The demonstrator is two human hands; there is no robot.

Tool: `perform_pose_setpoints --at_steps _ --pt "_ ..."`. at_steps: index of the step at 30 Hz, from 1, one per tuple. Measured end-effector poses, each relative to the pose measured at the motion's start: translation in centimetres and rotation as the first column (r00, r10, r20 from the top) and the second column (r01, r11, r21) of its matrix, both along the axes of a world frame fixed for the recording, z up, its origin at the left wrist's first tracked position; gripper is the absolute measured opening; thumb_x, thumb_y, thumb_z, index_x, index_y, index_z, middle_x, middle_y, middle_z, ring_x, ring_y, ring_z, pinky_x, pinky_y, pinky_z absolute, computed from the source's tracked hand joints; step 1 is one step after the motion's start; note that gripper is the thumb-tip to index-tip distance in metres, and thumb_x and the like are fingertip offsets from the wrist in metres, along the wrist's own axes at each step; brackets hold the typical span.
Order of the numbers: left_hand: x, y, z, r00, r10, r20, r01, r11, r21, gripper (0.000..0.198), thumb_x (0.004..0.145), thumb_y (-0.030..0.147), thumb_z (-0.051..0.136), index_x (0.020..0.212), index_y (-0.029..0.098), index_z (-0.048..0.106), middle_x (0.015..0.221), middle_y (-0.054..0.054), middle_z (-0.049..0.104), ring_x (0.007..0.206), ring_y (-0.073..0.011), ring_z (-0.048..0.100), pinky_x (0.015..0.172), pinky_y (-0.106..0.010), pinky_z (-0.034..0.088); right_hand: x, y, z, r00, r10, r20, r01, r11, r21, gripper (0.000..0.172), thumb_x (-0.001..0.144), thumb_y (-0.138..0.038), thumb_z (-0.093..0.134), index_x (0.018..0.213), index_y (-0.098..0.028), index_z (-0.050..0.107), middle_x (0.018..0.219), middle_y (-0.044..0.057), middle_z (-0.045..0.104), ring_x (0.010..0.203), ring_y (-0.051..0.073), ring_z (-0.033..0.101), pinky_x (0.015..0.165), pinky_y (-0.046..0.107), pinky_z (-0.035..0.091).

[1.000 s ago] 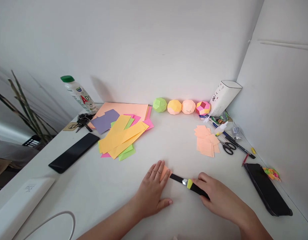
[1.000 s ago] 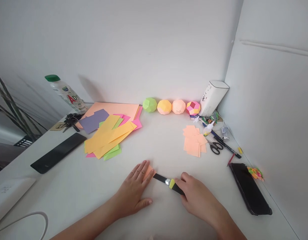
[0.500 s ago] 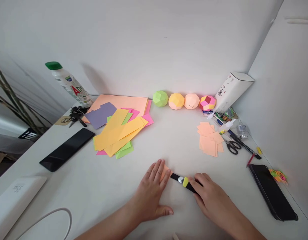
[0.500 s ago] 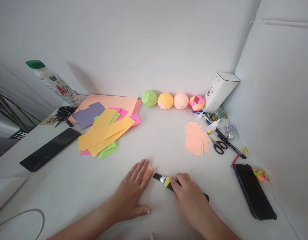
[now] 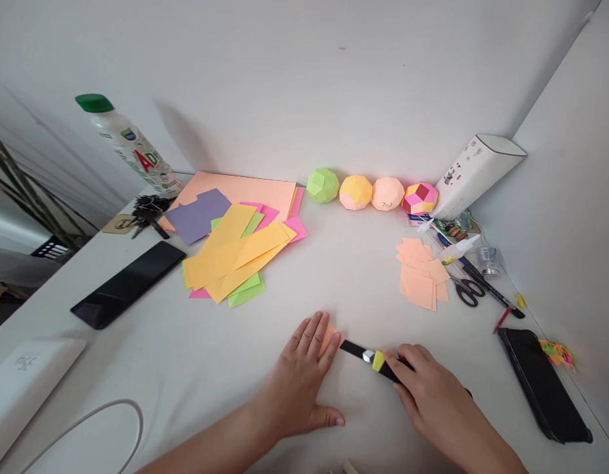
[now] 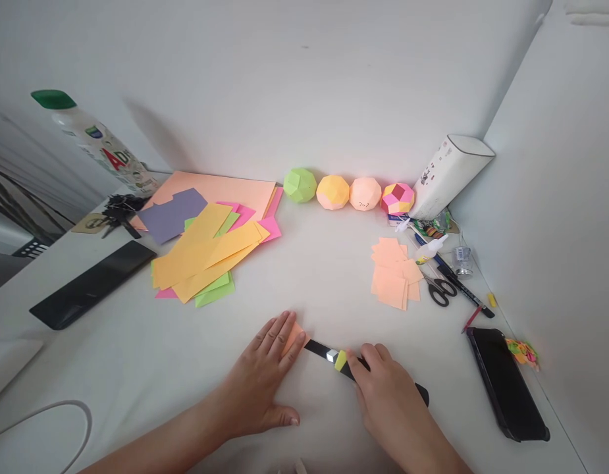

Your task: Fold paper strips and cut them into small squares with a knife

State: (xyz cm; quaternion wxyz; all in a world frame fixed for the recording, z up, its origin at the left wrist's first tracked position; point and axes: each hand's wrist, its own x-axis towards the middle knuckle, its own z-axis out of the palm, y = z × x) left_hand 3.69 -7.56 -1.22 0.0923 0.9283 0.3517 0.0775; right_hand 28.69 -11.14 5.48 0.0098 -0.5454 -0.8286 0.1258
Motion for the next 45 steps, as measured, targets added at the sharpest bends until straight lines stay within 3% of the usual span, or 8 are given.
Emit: perform_pose_setpoints --at_steps 4,11,27,33,45 --pt "0.1 0.0 -0.1 1.0 0.005 0.011 -0.005 1.0 0.001 0.112 0.068 0.088 0.03 0.147 0.01 0.018 0.153 -0.023 0.011 0.14 -0.0422 0.009 0.109 -0.055 0.014 -0.5 0.1 -0.5 1.0 0.022 0.006 -0.023 0.998 0.063 0.046 0.085 -0.008 0.041 0.125 -0.024 0.056 0.095 0.01 0.059 0.084 0.024 0.056 0.066 0.036 0.054" --pt "-0.1 -0.1 -0.2 1.0 0.005 0.014 -0.005 1.0 0.024 0.113 0.067 0.088 0.031 0.147 0.009 0.021 0.153 -0.023 0.013 0.14 -0.0411 0.008 0.11 -0.053 0.013 -1.4 0.7 -0.6 0.999 0.026 0.039 -0.028 0.999 0.04 0.042 0.084 -0.006 0.039 0.122 -0.011 0.056 0.098 0.014 0.058 0.086 0.026 0.055 0.066 0.04 0.055" --pt "0.1 0.0 0.1 1.0 0.022 -0.022 -0.022 0.999 -0.023 0.107 0.07 0.086 0.03 0.145 0.01 0.028 0.153 -0.021 0.017 0.14 -0.0396 0.009 0.11 -0.053 0.011 -1.8 2.3 -0.3 0.999 0.041 0.025 -0.042 0.998 0.037 0.044 0.083 -0.006 0.042 0.123 -0.018 0.056 0.098 0.011 0.057 0.088 0.024 0.054 0.066 0.037 0.054" --pt "0.1 0.2 0.5 1.0 0.01 -0.006 -0.011 0.998 -0.068 0.11 0.069 0.087 0.028 0.145 0.008 0.027 0.152 -0.024 0.015 0.141 -0.0399 0.007 0.11 -0.052 0.011 -2.4 2.9 -0.6 0.997 0.053 0.063 -0.056 0.997 0.044 0.044 0.083 -0.004 0.042 0.124 -0.013 0.054 0.099 0.013 0.056 0.091 0.026 0.053 0.07 0.04 0.054" --pt "0.2 0.2 0.6 0.999 0.023 -0.029 -0.025 0.997 -0.075 0.106 0.071 0.085 0.03 0.145 0.009 0.028 0.152 -0.022 0.017 0.141 -0.0372 0.008 0.112 -0.051 0.009 -3.3 3.5 -1.0 0.996 0.081 0.039 -0.085 0.992 0.09 0.041 0.085 -0.007 0.043 0.125 -0.014 0.054 0.099 0.011 0.055 0.09 0.024 0.052 0.073 0.037 0.053"
